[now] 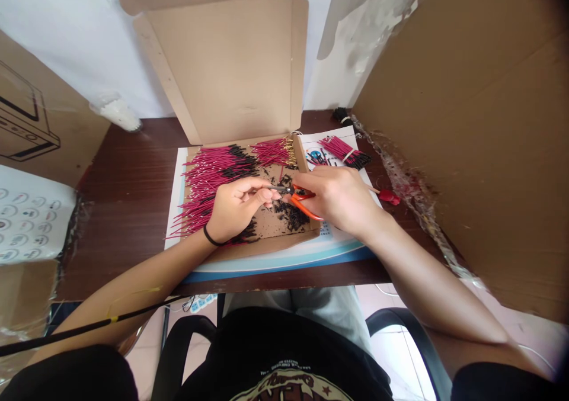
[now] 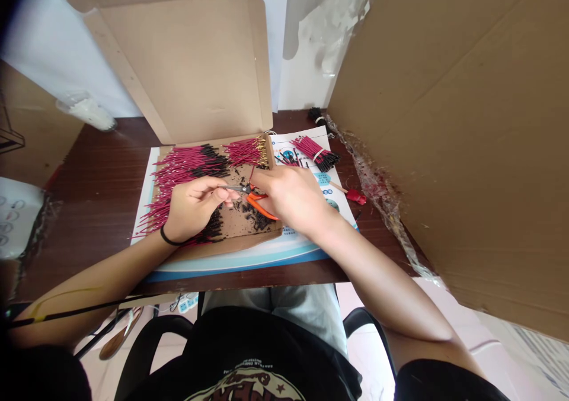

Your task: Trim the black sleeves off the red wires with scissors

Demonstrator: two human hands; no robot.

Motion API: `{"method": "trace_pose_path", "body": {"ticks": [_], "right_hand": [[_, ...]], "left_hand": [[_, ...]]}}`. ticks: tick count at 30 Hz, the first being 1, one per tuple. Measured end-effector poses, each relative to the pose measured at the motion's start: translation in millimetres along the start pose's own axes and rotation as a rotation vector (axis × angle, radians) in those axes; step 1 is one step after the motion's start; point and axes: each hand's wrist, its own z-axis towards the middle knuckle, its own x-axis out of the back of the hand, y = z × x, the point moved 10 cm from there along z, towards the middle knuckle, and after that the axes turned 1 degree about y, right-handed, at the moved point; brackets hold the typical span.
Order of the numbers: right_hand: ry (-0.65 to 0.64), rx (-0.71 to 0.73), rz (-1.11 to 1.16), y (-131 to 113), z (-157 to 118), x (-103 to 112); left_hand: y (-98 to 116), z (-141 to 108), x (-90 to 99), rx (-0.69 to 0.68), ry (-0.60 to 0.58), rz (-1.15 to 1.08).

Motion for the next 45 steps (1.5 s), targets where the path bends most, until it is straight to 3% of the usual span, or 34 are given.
{"method": "trace_pose_path", "body": {"ticks": [7,11,28,32,41,45], "right_hand": [[0.073,-0.097,0.047,9.0,-1.1,3.1],[0.086,-0.081,0.107,6.8,-1.4,4.8],[0.016,-0.065,0.001,5.4,-0.8,-9.5],[0.074,-0.099,0.018,7.1,-0.1,-6.9],[0.147,-0.182,0.269,11.2,0.7,-10.0],[0.193,-0.161,0.477,7.8,1.3,-10.2]], "left_hand": [[0.1,2.9,3.5,0.010,0.023,-0.029],[-1.5,3.8,3.3,0.017,0.027,-0.062],[-4.4,2.3,3.7,0.003,0.018,0.002],[-3.1,3.6,5.1,0.002,0.036,-0.037],[-0.7,4.4,4.6,0.025,0.051,-0.122],[-1.7,5.1,1.4,0.007,0.015,-0.304]]}}
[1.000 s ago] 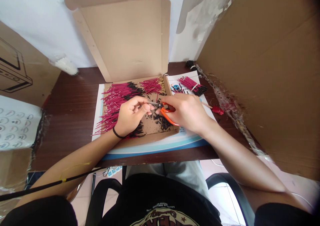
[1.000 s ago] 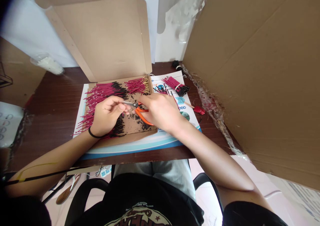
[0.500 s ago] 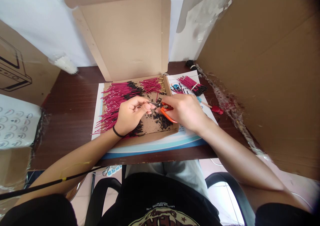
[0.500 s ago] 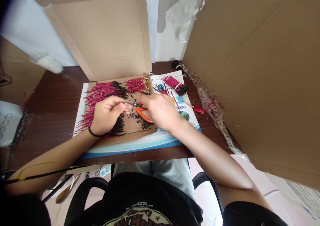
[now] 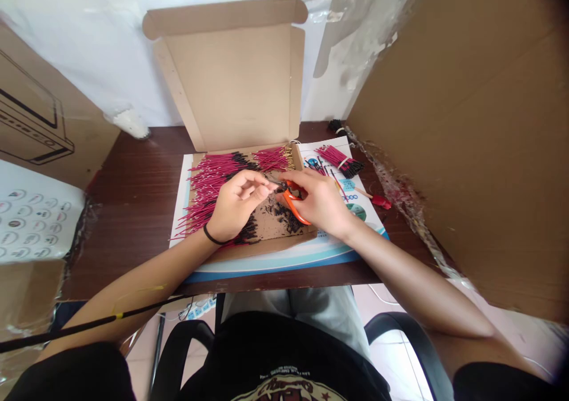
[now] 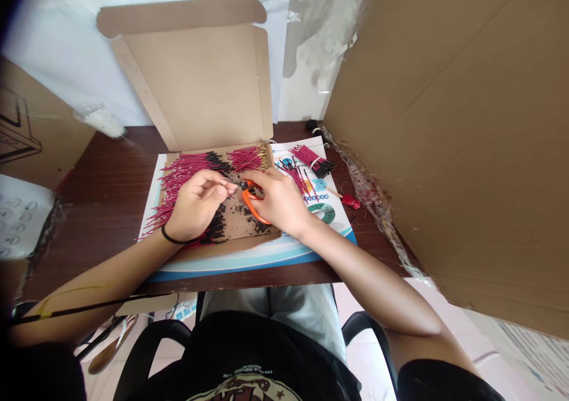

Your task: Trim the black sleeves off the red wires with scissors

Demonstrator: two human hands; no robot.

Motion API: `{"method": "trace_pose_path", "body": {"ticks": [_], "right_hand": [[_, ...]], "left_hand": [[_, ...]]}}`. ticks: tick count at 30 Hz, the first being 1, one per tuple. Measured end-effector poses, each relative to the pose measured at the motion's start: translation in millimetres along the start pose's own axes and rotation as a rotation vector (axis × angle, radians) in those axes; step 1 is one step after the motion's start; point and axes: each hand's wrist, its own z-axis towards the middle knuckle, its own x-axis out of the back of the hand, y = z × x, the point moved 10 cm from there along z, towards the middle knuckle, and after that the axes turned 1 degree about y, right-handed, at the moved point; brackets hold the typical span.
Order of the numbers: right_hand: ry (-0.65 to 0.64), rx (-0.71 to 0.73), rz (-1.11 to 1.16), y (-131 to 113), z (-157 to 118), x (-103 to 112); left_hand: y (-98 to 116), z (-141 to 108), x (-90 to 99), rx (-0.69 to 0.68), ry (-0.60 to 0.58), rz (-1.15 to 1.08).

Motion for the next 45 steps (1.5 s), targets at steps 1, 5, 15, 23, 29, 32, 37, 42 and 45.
{"method": "trace_pose_path", "body": {"ticks": [1,5,15,23,29,32,37,42,45], "right_hand": [[-0.015,-0.012,0.099,0.0,-0.2,-2.7],[-0.111,-0.103,0.511,1.2,-2.5,-20.7],[-0.234,-0.093,0.572,-3.3,-3.8,-30.2],[-0.263,-0.123,0.579,6.7,-3.3,-29.9],[-0.276,-0.134,0.649,4.4,-4.7,-35.6],[-0.293,-0.141,0.716,0.1,-5.9,-37.6],[-0.300,-0.191,0.819,-2.0,-7.1,-38.1],[-0.310,-0.217,0.827,-0.2,-8.9,-40.3],[-0.293,-0.204,0.814,-0.4,-9.4,-39.8]], "left_hand": [[1.6,0.2,-1.1,-0.019,-0.010,-0.051],[4.4,0.3,-0.1,-0.035,0.012,-0.131],[22.3,5.5,31.7,-0.091,0.215,0.178],[59.3,7.7,18.5,-0.275,0.113,0.649],[29.6,1.5,-3.8,-0.095,-0.088,0.555],[13.0,-1.4,-5.3,0.053,-0.127,0.412],[-11.0,-3.8,-3.7,0.226,-0.102,0.074],[-23.8,-5.9,-6.4,0.323,-0.061,-0.084],[-25.1,-7.5,-9.7,0.343,-0.071,-0.106]]}}
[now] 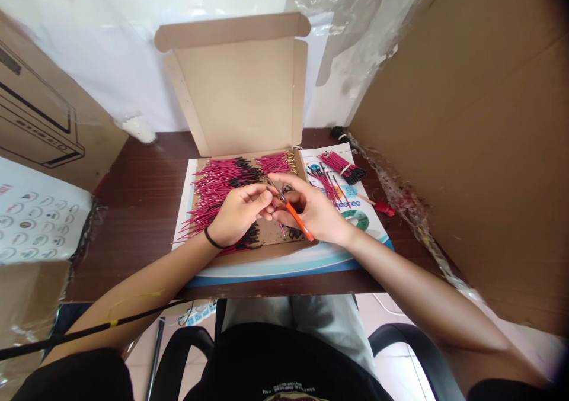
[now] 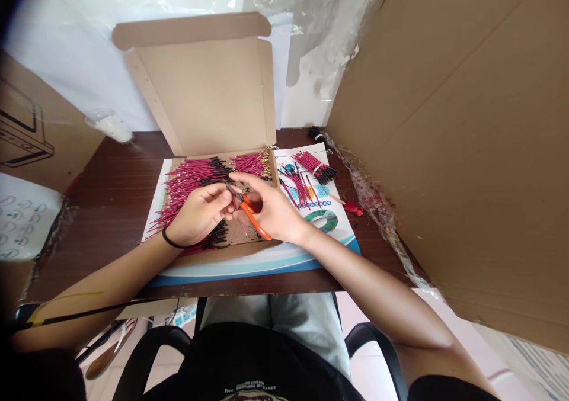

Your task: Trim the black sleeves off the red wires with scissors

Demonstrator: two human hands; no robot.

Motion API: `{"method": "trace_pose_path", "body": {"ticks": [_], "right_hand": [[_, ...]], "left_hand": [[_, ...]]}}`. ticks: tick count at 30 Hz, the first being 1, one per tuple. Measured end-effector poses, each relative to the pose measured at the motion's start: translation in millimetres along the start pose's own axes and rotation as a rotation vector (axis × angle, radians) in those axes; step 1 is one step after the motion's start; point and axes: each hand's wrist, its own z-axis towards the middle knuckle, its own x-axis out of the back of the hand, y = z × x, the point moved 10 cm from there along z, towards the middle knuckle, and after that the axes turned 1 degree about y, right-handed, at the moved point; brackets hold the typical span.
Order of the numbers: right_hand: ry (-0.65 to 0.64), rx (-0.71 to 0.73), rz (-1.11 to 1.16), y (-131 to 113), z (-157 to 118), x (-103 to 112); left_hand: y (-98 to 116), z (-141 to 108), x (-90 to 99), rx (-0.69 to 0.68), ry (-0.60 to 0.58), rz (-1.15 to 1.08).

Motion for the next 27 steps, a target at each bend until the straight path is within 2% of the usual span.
{"method": "trace_pose_path", "body": {"ticks": [8,14,20,23,27], "right_hand": [[0.023,0.006,-0.063,4.4,-0.8,-2.5],[0.031,0.013,-0.079,4.8,0.1,-1.9],[0.154,-0.012,-0.197,-5.3,0.1,19.6],[0.213,-0.016,-0.263,-11.2,-0.1,32.0],[0.242,0.015,-0.444,-18.5,-1.5,36.3]], "left_hand": [[3.5,-2.1,5.0,-0.078,0.036,0.135],[-0.7,-1.1,3.3,-0.053,0.005,0.118],[-2.8,-0.7,4.8,-0.002,0.032,0.064],[-0.4,-0.7,6.6,-0.017,0.060,0.049],[0.8,-1.2,5.2,-0.029,0.050,0.045]]}}
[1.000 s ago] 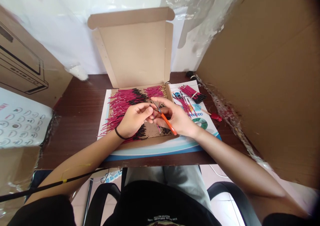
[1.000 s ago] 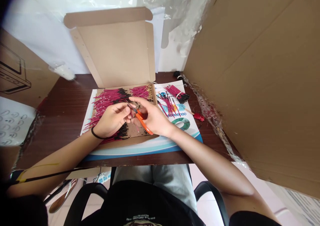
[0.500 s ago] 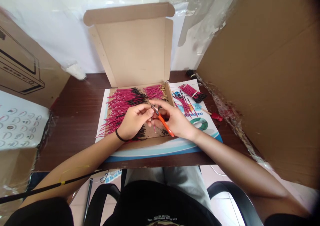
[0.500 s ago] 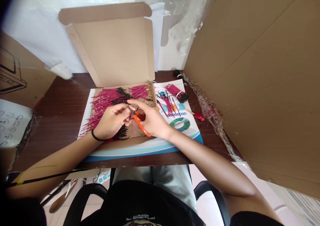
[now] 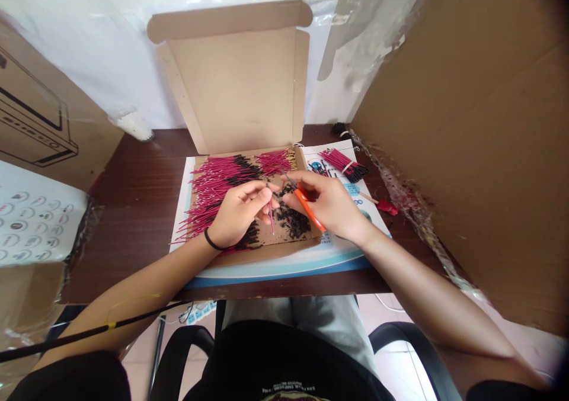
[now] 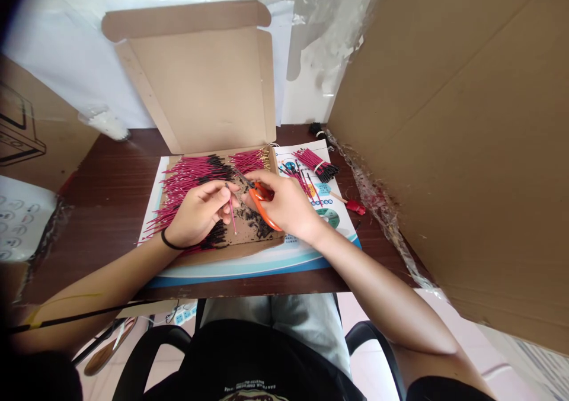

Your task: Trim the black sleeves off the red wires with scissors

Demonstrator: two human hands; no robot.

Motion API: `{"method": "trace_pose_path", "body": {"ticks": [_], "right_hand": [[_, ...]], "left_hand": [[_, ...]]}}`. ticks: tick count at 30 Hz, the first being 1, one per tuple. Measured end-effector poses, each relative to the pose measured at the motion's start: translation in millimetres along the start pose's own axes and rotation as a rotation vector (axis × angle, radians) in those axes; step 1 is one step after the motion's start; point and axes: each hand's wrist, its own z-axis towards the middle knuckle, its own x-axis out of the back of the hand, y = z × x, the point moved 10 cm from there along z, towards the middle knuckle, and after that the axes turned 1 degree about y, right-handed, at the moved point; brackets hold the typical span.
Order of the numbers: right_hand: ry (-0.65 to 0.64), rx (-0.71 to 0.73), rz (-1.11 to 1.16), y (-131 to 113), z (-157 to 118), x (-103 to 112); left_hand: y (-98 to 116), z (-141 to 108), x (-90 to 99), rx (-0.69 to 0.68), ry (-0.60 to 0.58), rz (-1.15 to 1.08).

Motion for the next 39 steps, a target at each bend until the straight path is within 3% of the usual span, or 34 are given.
{"method": "trace_pose_path", "body": {"ticks": [9,29,39], "right_hand": [[0.012,0.210,-0.393,-20.0,-4.9,-0.3],[0.033,0.200,-0.435,-15.4,-5.0,-2.5],[-0.078,0.159,-0.409,-18.5,-6.1,-7.2]], "left_hand": [[1.8,0.0,-1.4,-0.003,-0.003,0.022],[-3.4,-1.3,-1.2,0.002,-0.053,0.109],[-5.7,-0.5,-0.8,0.007,-0.081,0.172]]}}
